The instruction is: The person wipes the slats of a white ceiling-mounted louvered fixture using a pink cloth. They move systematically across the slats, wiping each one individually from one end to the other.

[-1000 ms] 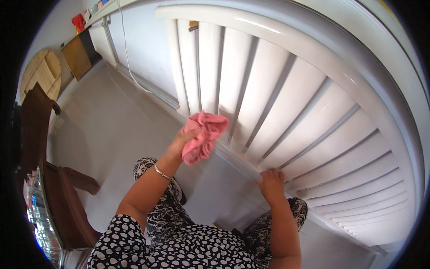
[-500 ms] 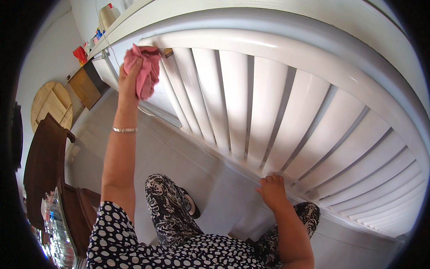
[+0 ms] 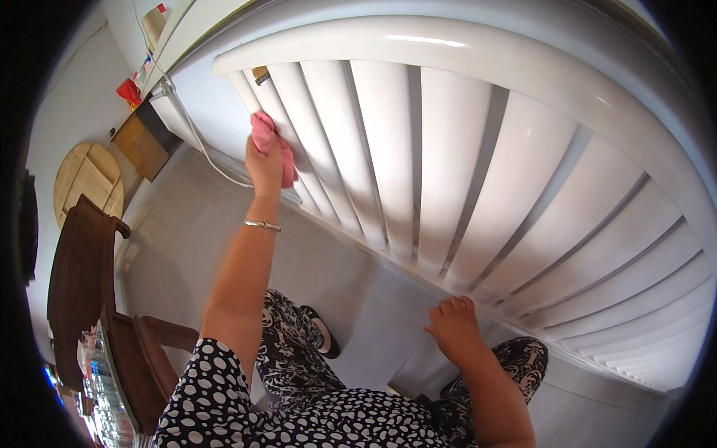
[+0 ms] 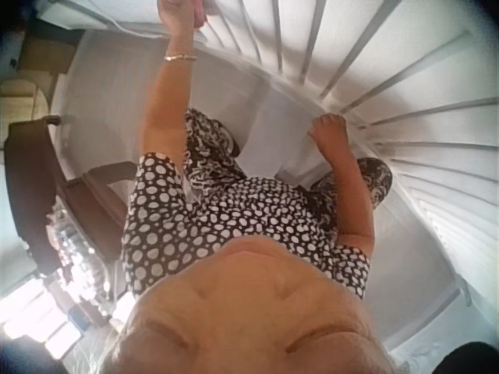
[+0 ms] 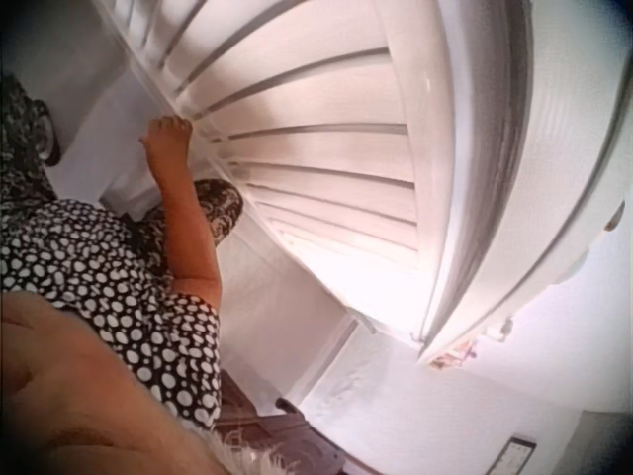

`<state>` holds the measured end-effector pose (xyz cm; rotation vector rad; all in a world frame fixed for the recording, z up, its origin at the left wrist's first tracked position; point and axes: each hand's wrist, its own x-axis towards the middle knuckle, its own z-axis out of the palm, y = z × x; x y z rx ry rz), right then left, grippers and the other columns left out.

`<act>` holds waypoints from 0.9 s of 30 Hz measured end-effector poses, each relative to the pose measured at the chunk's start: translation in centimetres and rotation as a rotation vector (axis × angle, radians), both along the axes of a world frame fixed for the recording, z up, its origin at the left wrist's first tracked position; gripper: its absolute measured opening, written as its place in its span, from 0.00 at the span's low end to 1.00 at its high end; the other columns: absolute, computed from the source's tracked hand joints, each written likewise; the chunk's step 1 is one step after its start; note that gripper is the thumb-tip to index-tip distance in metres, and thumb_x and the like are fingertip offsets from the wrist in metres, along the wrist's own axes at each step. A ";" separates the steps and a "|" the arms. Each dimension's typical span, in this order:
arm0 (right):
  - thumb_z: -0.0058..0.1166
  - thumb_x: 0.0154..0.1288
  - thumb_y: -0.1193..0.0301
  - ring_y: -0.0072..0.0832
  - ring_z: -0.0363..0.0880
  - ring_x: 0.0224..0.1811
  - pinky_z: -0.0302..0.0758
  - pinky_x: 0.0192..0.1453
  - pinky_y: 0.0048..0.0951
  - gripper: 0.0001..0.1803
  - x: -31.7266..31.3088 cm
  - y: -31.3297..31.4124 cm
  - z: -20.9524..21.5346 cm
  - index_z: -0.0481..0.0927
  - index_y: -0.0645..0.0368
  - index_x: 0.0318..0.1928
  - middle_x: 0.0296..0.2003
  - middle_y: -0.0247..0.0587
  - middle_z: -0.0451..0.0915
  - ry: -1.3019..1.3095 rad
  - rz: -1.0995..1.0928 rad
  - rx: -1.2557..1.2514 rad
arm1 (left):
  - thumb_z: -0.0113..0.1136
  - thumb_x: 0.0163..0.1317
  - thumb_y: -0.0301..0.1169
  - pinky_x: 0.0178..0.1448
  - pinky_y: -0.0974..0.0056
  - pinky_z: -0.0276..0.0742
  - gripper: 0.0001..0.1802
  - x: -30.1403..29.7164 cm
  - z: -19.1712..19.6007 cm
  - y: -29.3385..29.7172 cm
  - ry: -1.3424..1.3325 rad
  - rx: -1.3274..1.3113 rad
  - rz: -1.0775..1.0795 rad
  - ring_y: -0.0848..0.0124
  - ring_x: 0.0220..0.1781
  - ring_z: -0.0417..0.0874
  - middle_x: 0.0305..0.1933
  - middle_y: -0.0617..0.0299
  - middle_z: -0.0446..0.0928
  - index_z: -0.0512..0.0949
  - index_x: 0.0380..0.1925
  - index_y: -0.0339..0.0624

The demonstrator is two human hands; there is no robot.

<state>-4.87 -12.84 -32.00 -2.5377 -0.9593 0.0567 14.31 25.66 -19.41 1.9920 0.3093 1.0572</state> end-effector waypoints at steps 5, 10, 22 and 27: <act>0.68 0.47 0.64 0.38 0.71 0.49 0.61 0.62 0.45 0.17 0.0 -0.1 -0.1 0.78 0.55 0.37 0.37 0.39 0.75 0.005 0.012 -0.015 | 0.59 0.59 0.29 0.48 0.63 0.75 0.14 -2.2 -7.5 1.1 0.248 -0.068 0.029 0.67 0.42 0.80 0.40 0.54 0.80 0.76 0.44 0.34; 0.68 0.47 0.63 0.38 0.71 0.48 0.61 0.62 0.45 0.17 0.5 -0.1 -0.5 0.78 0.54 0.37 0.37 0.38 0.75 0.008 0.006 -0.035 | 0.62 0.56 0.29 0.43 0.64 0.77 0.15 -3.4 -14.7 3.3 0.422 -0.219 0.007 0.68 0.39 0.82 0.38 0.54 0.82 0.78 0.42 0.33; 0.66 0.50 0.64 0.40 0.73 0.48 0.64 0.58 0.44 0.14 1.9 0.2 -2.0 0.80 0.56 0.36 0.37 0.41 0.77 0.115 -0.028 -0.047 | 0.63 0.54 0.30 0.37 0.61 0.78 0.14 -5.4 -16.0 1.6 0.772 -0.722 -0.106 0.67 0.34 0.83 0.36 0.54 0.82 0.80 0.40 0.33; 0.65 0.51 0.62 0.40 0.74 0.48 0.64 0.58 0.43 0.15 1.7 0.6 -2.4 0.80 0.56 0.36 0.37 0.42 0.78 0.132 -0.012 -0.127 | 0.62 0.57 0.32 0.41 0.64 0.77 0.15 -3.5 -11.6 1.5 0.453 -0.250 0.030 0.68 0.37 0.81 0.38 0.55 0.82 0.79 0.42 0.34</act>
